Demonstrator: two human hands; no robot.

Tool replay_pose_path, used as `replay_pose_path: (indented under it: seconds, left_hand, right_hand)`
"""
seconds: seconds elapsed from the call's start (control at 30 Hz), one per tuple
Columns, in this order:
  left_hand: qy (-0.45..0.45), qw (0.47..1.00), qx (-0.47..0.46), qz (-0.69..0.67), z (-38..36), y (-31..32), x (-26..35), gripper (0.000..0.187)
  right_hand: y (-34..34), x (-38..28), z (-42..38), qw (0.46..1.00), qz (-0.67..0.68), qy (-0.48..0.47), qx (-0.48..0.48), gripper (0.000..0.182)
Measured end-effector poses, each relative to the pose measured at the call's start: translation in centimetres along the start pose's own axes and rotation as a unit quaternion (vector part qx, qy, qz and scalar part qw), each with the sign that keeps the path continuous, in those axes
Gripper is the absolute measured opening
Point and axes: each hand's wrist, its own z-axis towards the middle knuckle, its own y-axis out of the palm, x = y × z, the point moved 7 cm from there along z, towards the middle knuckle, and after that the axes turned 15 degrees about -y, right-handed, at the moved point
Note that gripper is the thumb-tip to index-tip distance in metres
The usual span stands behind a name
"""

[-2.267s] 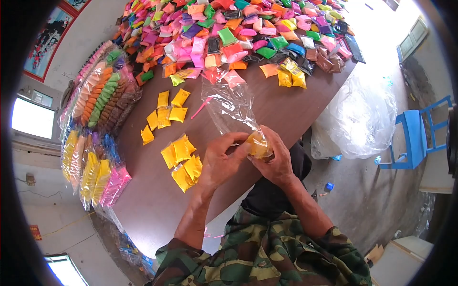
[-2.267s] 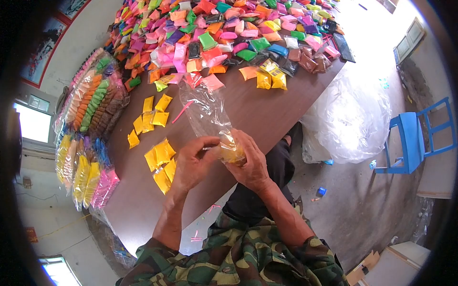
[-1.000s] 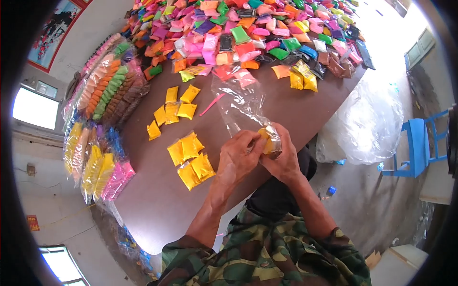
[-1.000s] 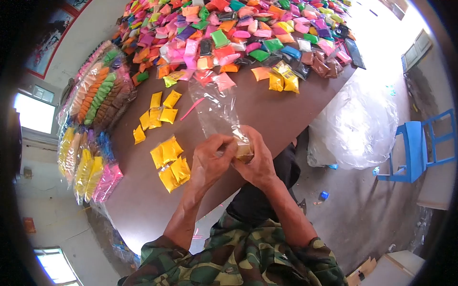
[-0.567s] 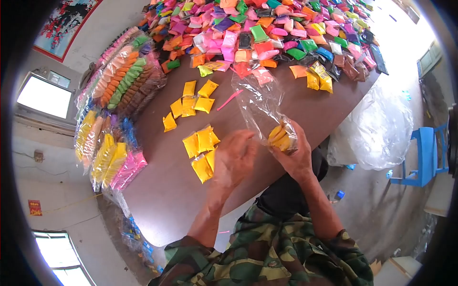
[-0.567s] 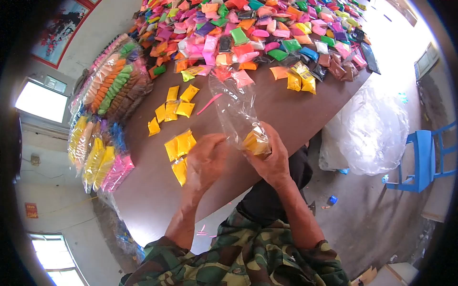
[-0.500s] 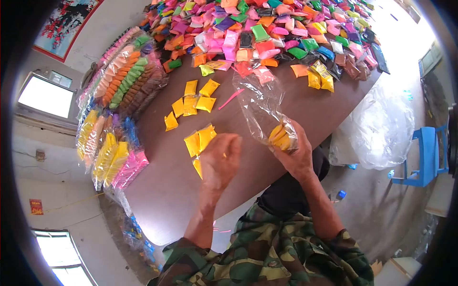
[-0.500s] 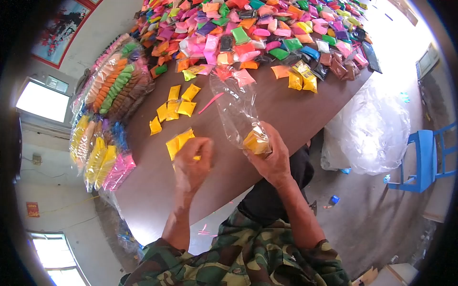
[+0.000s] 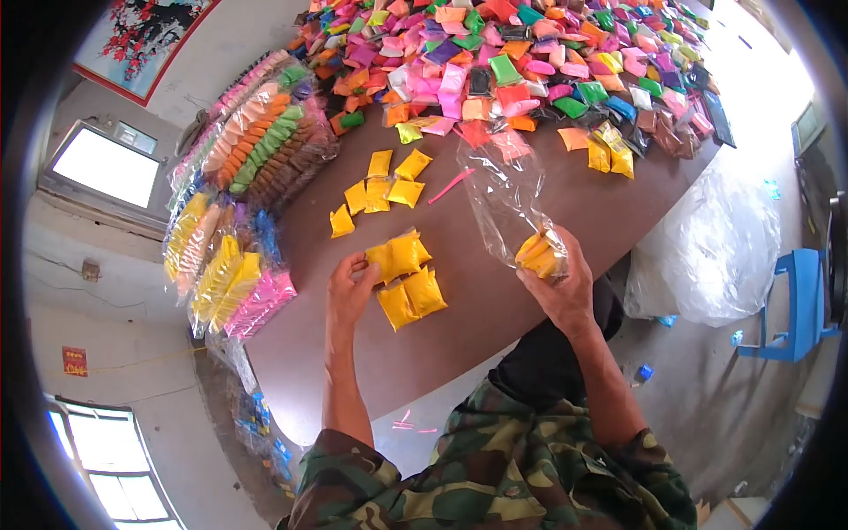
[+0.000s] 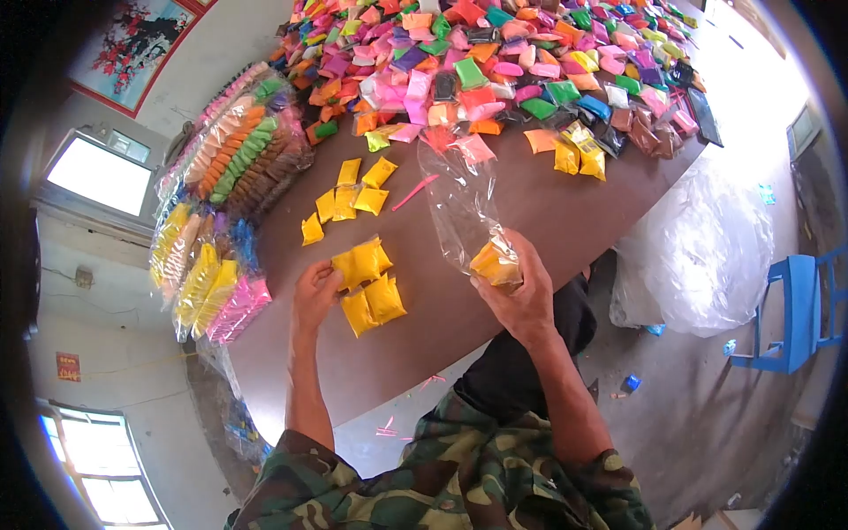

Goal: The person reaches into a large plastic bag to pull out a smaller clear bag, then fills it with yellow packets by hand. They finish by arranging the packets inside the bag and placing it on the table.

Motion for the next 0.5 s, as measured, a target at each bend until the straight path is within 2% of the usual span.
replay_pose_path:
  seconds: [0.07,0.17,0.27,0.37,0.5]
  left_hand:
    - [-0.057,0.997,-0.045,-0.010,0.3,0.4,1.1,0.056]
    - [-0.076,0.993,-0.088,0.008,1.7,0.6,0.7,0.060]
    - [-0.095,0.985,-0.147,0.000,2.0,1.0,1.1,0.056]
    - [-0.087,0.985,-0.146,0.018,1.7,0.7,1.4,0.050]
    - [-0.066,0.987,-0.136,-0.060,1.5,0.0,0.8,0.046]
  right_hand:
    - [0.0,-0.1,0.2,1.000,-0.004,0.001,-0.002,0.074]
    - [0.1,0.0,0.0,1.000,0.004,0.010,0.000,0.073]
    - [0.1,0.2,-0.1,1.000,0.004,0.009,-0.001,0.072]
    - [0.1,0.2,-0.1,1.000,-0.001,0.005,-0.001,0.073]
    - [0.2,0.4,-0.2,1.000,0.003,0.021,0.003,0.074]
